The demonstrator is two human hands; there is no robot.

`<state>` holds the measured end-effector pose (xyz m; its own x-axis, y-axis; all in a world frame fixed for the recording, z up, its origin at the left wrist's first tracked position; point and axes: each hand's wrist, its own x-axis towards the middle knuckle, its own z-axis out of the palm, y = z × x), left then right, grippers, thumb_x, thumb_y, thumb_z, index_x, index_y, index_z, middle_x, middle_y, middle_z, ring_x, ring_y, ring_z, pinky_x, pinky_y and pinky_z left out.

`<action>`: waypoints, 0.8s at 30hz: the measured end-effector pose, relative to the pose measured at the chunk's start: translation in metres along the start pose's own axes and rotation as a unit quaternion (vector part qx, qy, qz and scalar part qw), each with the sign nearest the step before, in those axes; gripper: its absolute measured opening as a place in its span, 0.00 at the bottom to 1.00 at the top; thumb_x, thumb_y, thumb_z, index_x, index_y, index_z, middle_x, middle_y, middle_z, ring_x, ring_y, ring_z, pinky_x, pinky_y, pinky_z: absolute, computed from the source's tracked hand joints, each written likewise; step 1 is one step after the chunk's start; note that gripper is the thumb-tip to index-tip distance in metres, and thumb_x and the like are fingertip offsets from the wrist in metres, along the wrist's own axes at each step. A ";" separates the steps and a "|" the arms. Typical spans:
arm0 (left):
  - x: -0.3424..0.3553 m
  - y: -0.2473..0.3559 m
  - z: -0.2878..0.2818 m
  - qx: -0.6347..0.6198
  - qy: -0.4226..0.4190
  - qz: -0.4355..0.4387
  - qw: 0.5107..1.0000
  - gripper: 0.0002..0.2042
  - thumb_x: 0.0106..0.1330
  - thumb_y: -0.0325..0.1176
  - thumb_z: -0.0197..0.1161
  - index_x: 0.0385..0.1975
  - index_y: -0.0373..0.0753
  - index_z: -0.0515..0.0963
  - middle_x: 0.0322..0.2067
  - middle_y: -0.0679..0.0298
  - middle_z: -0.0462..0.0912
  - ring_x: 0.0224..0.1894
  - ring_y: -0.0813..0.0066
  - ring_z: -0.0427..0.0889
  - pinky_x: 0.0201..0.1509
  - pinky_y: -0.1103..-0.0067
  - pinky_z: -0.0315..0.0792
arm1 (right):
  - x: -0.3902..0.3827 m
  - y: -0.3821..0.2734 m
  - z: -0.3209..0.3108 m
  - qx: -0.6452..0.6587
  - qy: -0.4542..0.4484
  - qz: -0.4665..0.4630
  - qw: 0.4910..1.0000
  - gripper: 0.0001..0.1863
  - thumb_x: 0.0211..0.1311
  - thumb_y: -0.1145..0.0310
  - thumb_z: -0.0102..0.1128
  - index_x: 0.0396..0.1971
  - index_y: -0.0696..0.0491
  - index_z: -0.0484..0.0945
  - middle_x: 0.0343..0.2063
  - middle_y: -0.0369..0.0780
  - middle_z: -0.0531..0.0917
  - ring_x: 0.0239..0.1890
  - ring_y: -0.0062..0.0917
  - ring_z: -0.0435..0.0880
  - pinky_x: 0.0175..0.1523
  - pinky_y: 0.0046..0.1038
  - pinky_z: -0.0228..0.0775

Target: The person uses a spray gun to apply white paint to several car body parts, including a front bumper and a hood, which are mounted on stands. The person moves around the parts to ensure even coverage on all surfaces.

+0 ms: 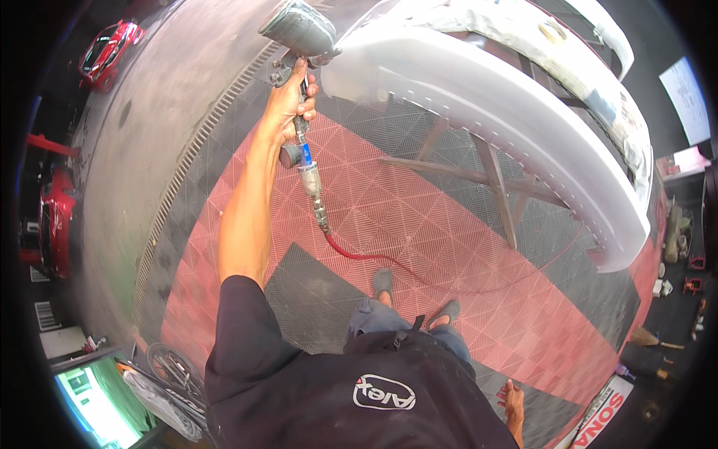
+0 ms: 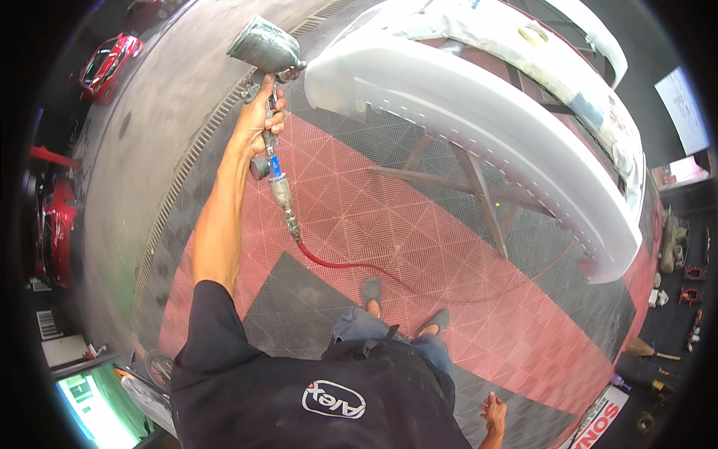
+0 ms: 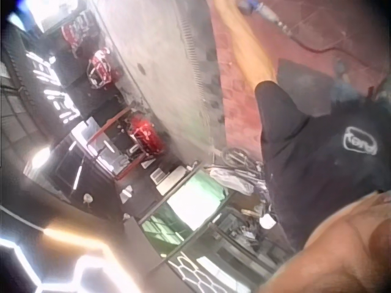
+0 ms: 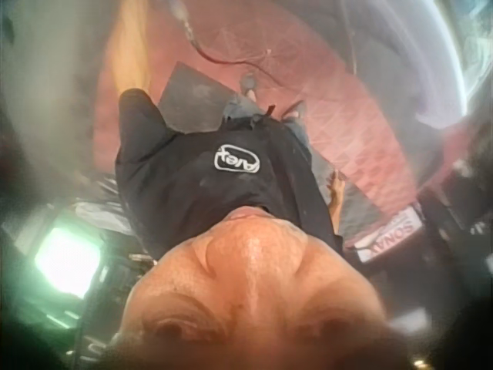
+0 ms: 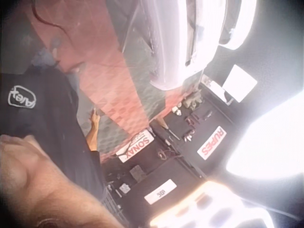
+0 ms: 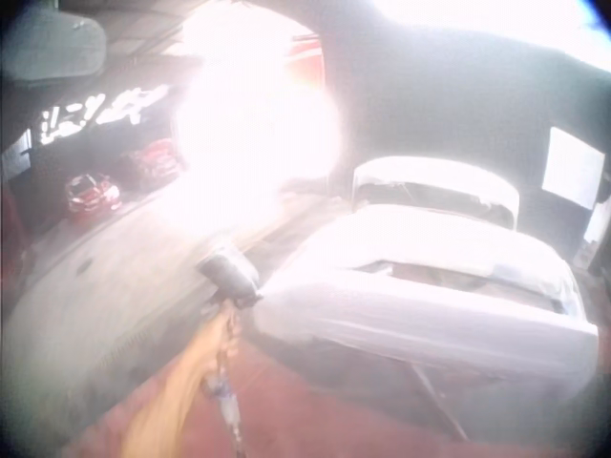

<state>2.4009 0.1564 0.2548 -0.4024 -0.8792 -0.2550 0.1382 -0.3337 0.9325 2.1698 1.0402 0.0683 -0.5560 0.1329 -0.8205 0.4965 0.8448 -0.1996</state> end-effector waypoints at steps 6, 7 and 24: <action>0.029 -0.023 -0.045 -0.032 0.054 -0.010 0.998 0.23 0.71 0.56 0.64 0.38 0.39 0.72 0.22 0.70 0.73 0.12 0.88 0.62 0.15 0.85 0.62 | -0.027 0.019 -0.037 -0.033 0.001 0.040 0.999 0.34 0.72 0.43 0.55 0.55 0.64 0.75 0.45 0.46 0.85 0.40 0.37 0.87 0.38 0.40 0.78; 0.034 -0.030 -0.054 -0.038 0.062 -0.011 0.997 0.23 0.71 0.56 0.65 0.37 0.39 0.73 0.22 0.70 0.73 0.12 0.88 0.63 0.15 0.84 0.62 | -0.037 0.020 -0.043 -0.046 -0.003 0.041 0.998 0.36 0.73 0.41 0.54 0.56 0.65 0.75 0.46 0.46 0.85 0.41 0.37 0.87 0.40 0.41 0.79; 0.027 -0.116 -0.044 -0.089 0.143 -0.002 0.986 0.21 0.75 0.56 0.58 0.34 0.41 0.73 0.22 0.69 0.73 0.12 0.87 0.62 0.14 0.85 0.63 | -0.063 0.018 -0.075 -0.081 -0.018 0.047 0.995 0.34 0.73 0.43 0.56 0.55 0.64 0.76 0.45 0.47 0.86 0.42 0.36 0.87 0.44 0.39 0.77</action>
<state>2.4138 0.1563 0.1287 -0.1349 -0.9295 -0.3433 0.3033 -0.3686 0.8787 2.1641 1.0859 0.1567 -0.4863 0.2000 -0.8506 0.4298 0.9023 -0.0336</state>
